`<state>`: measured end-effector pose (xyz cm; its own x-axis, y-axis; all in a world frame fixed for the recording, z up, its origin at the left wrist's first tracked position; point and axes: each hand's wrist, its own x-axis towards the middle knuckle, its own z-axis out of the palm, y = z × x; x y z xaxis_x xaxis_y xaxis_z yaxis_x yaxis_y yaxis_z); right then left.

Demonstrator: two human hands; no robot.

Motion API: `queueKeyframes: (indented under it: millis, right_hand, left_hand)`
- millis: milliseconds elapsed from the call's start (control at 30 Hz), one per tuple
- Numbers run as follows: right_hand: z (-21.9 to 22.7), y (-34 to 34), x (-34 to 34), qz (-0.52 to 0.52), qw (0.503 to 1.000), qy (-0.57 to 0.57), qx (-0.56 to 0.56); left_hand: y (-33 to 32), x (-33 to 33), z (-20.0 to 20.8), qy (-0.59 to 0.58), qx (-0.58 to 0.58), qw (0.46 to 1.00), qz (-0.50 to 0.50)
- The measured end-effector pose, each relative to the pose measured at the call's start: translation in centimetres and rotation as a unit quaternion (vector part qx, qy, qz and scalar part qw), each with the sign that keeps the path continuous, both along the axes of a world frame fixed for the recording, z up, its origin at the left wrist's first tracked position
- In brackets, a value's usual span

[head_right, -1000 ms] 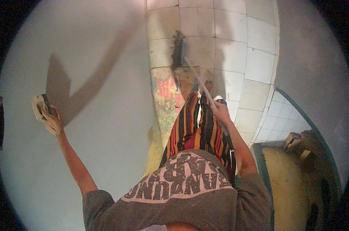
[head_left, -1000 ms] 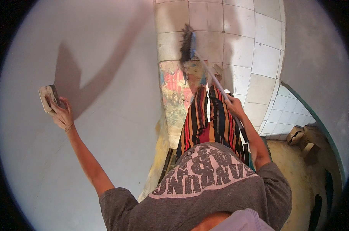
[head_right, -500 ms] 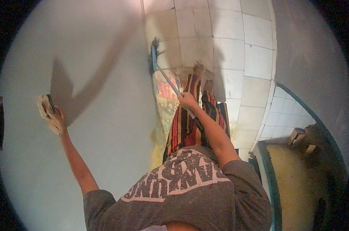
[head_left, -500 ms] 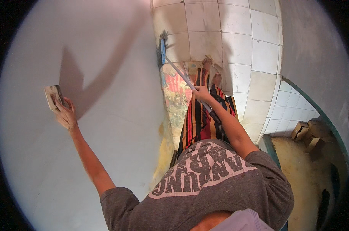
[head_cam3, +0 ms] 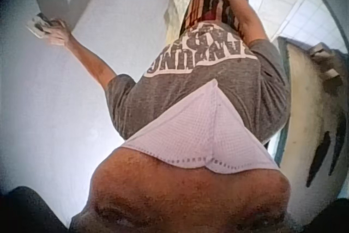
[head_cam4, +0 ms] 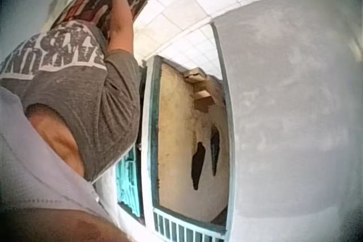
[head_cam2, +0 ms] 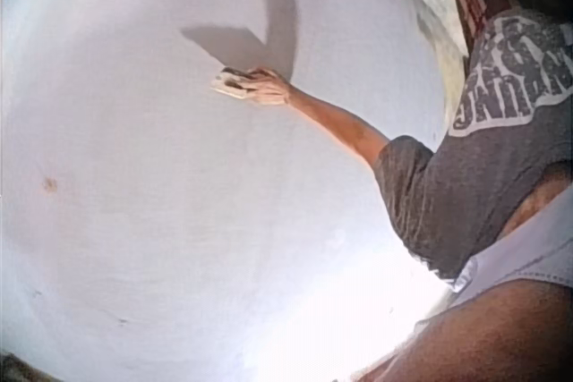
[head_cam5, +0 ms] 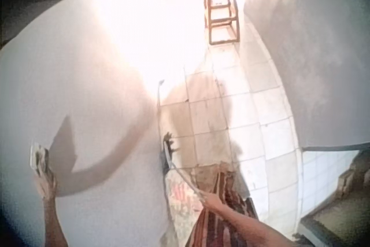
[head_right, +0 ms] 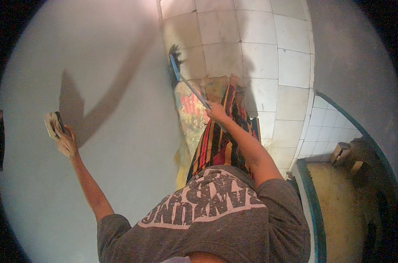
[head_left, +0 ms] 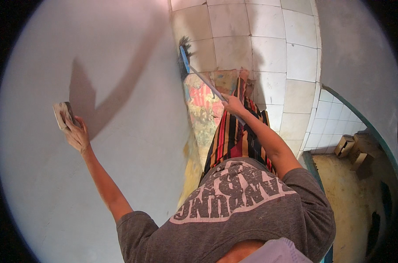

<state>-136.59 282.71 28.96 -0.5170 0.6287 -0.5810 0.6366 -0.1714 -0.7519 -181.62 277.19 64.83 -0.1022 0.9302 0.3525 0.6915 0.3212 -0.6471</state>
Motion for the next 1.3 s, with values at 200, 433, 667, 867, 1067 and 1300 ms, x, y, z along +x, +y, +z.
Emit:
queueKeyframes:
  millis: [200, 433, 667, 867, 1067, 1300]
  right_hand:
    - [3.4, 0.9, 6.1, 0.064, 0.992, -0.111, -0.006]
    - [11.6, -1.3, 13.4, 0.001, 0.989, -0.148, -0.013]
    - [8.9, -5.5, 6.0, 0.046, 0.991, -0.055, -0.109]
    - [5.4, -6.8, 0.7, 0.119, 0.980, -0.116, -0.106]
    - [10.0, -2.8, 3.1, 0.068, 0.973, -0.210, -0.065]
    - [18.6, -4.5, 7.7, 0.050, 0.987, -0.125, -0.084]
  left_hand:
    - [-2.9, -1.9, -2.5, 0.001, 0.003, 0.999, 0.048]
    - [-3.8, 0.0, -3.2, 0.004, 0.025, 0.999, 0.021]
    - [-9.4, -3.7, -4.4, 0.038, 0.029, 0.999, 0.023]
    - [-18.3, -8.8, -5.4, 0.015, 0.041, 0.995, 0.088]
    - [-18.8, -12.4, -2.5, 0.033, 0.050, 0.992, 0.115]
    - [-13.6, -9.3, 1.3, 0.054, 0.053, 0.995, 0.060]
